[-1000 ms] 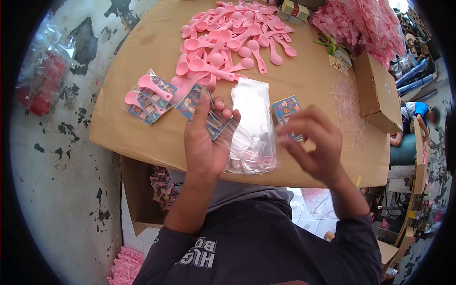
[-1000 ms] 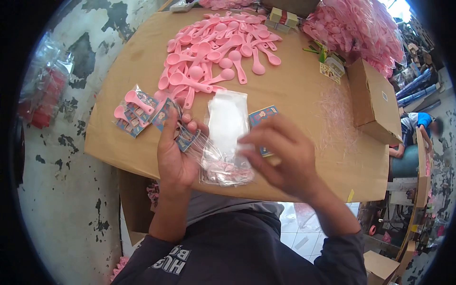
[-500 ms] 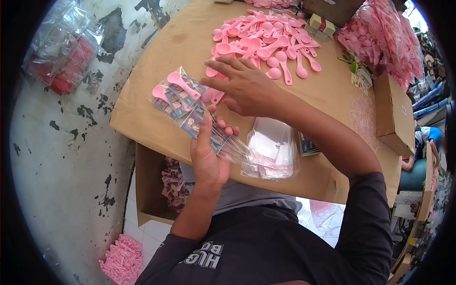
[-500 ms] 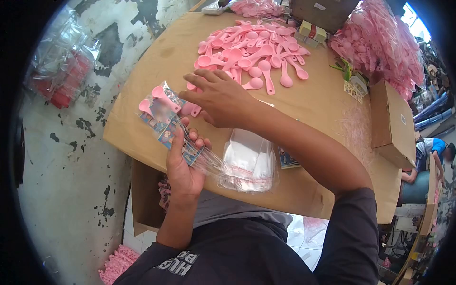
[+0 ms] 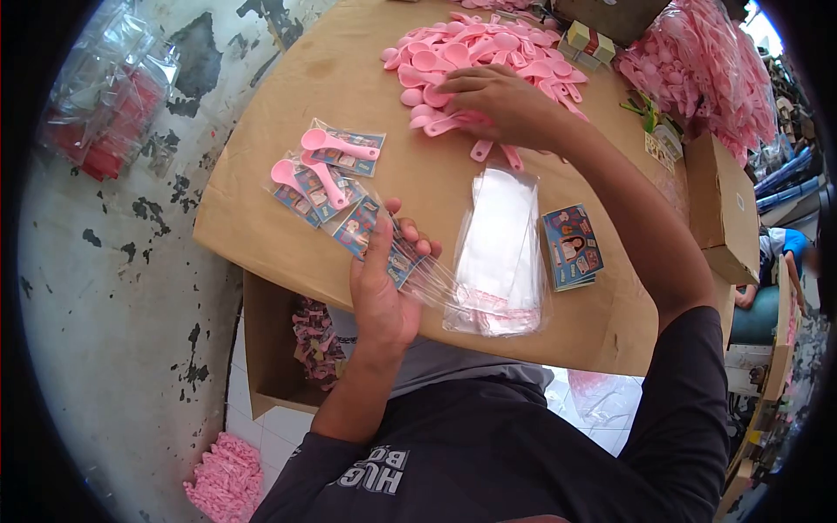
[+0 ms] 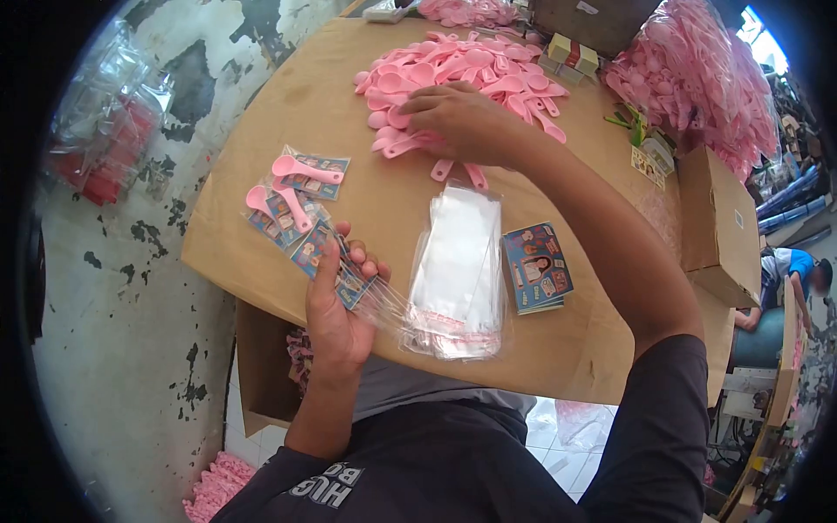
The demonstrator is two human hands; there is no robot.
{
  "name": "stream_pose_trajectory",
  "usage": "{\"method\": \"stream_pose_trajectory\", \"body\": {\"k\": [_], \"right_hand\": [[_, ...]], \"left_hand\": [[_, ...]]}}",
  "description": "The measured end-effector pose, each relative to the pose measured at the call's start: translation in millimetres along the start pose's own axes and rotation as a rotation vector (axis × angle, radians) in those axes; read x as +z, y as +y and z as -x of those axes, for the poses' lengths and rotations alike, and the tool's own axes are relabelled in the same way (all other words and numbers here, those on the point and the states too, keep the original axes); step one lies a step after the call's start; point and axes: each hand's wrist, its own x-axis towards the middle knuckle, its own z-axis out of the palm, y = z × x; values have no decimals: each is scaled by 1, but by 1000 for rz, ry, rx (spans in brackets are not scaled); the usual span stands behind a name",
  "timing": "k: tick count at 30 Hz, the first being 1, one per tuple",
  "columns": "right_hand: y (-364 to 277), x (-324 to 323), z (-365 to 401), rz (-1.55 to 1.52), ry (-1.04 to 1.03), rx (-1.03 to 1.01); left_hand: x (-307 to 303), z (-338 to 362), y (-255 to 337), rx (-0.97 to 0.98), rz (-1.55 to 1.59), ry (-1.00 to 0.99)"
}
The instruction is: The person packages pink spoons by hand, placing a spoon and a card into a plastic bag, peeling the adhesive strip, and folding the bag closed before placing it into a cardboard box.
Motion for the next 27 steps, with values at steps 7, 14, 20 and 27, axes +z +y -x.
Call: {"method": "stream_pose_trajectory", "body": {"k": [7,14,20,27], "right_hand": [[-22,-23,51,145,196,112],[-180,-122,146,-1134,-709,284],[-255,-27,264,-1771,-937,578],[-291,19,347,-1925,-592,972]], "left_hand": [[0,-2,1,-15,-3,5],[-1,-7,0,-40,-3,14],[9,-11,-2,-80,-21,-30],[17,-13,-9,-93,12,-85]]}}
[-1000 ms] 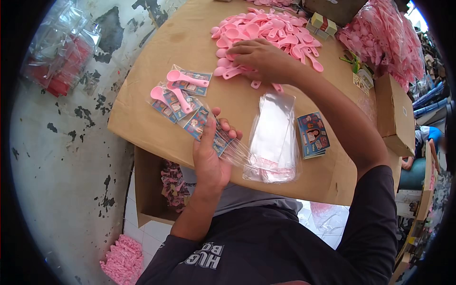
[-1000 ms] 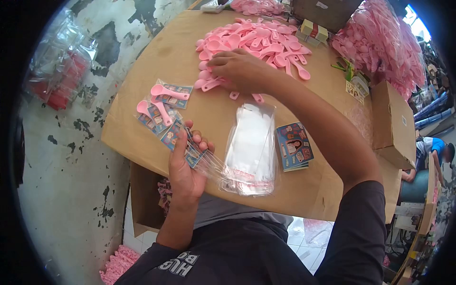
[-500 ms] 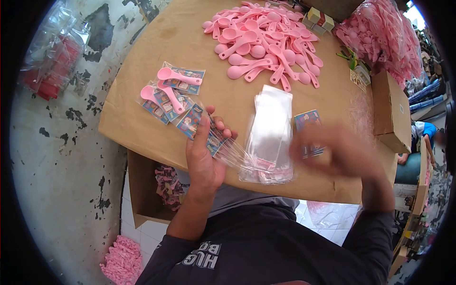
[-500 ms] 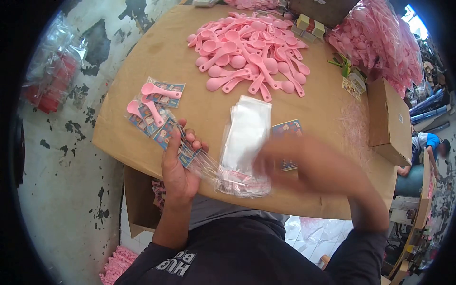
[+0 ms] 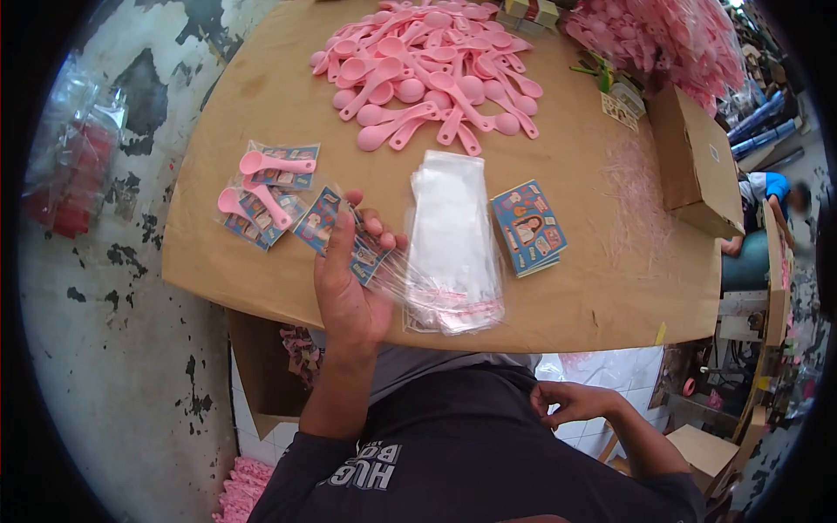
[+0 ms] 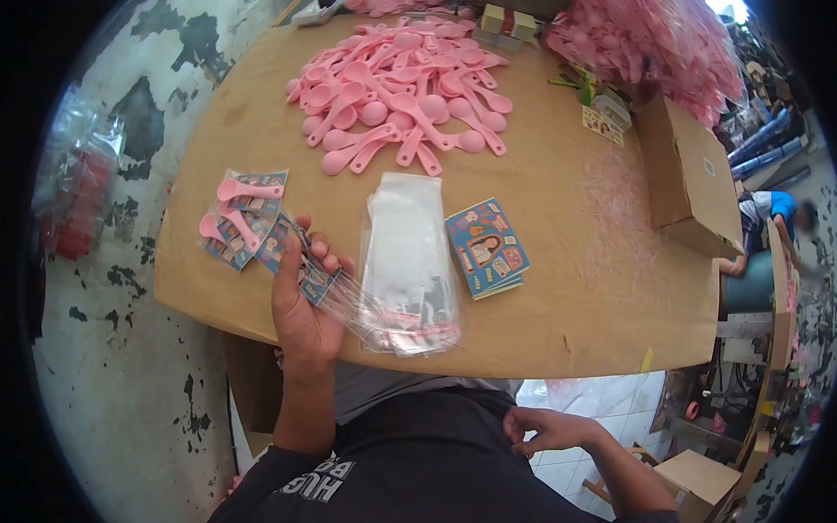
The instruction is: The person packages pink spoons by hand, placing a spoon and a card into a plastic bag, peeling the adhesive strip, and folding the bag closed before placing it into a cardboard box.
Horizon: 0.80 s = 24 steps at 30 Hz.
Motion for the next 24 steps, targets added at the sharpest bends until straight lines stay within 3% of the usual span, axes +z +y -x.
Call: {"method": "stream_pose_trajectory", "body": {"k": [4,7,18,19,21,24], "right_hand": [[10,0,6,81,11,52],[19,-3,5,72,-73,-110],[29,-2,14,311,-64,-20],[29,0,14,308,-61,-21],[28,2,15,13,-75,43],[31,9,15,141,-24,66]], "left_hand": [[4,2,-5,-17,-1,-21],[9,4,-7,-3,-5,-19],[9,3,-8,0,-44,-34],[9,2,-8,-5,-45,-36],[8,1,-8,-1,-37,-45],[10,2,-10,-13,-35,-31]]}}
